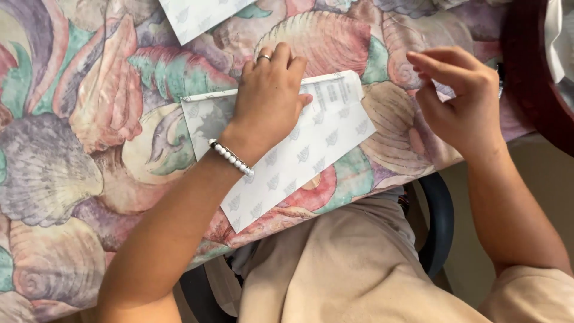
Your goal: Folding printed paper sheets into specific shapes on a table.
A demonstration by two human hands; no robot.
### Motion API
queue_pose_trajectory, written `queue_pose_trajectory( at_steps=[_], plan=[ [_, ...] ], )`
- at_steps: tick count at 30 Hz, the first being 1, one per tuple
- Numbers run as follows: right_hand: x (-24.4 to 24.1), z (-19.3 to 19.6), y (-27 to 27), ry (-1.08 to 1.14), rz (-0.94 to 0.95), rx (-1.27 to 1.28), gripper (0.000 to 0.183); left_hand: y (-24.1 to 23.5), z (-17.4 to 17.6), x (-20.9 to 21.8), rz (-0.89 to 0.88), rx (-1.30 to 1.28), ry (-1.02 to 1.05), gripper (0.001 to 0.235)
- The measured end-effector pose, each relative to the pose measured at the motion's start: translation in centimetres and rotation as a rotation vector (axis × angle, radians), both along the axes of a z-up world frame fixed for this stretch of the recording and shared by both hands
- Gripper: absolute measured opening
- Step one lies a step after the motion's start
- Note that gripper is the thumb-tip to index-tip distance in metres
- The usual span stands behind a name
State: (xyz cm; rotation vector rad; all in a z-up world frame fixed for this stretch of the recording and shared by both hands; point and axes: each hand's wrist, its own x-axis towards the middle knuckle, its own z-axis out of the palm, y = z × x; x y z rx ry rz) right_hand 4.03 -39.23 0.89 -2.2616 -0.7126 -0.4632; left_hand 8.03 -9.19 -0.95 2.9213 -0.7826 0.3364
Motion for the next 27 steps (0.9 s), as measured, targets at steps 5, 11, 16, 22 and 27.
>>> queue_pose_trajectory(
  at_steps=[5, 11, 16, 22, 27],
  plan=[
    [-0.3, -1.1, -0.1, 0.080, -0.085, 0.041, 0.037, -0.5, 1.2, 1.5, 0.074, -0.023, 0.283, 0.044],
    [0.1, -1.1, 1.6, 0.167, -0.058, 0.104, 0.029, -1.1, 1.5, 2.0, 0.165, -0.048, 0.521, 0.036],
    [1.0, -0.3, 2.5, 0.199, -0.013, 0.218, 0.035, -0.3, 2.9, 1.2, 0.147, -0.115, 0.522, 0.025],
    [3.2, 0.9, 5.7, 0.526, 0.243, 0.656, 0.095, 4.1, 8.9, -2.0, -0.162, -0.731, 0.210, 0.026],
    [3.3, 4.5, 9.8, 0.297, 0.300, 0.457, 0.036, 4.9, 11.5, -5.5, -0.172, -1.342, -0.087, 0.022]
  ],
)
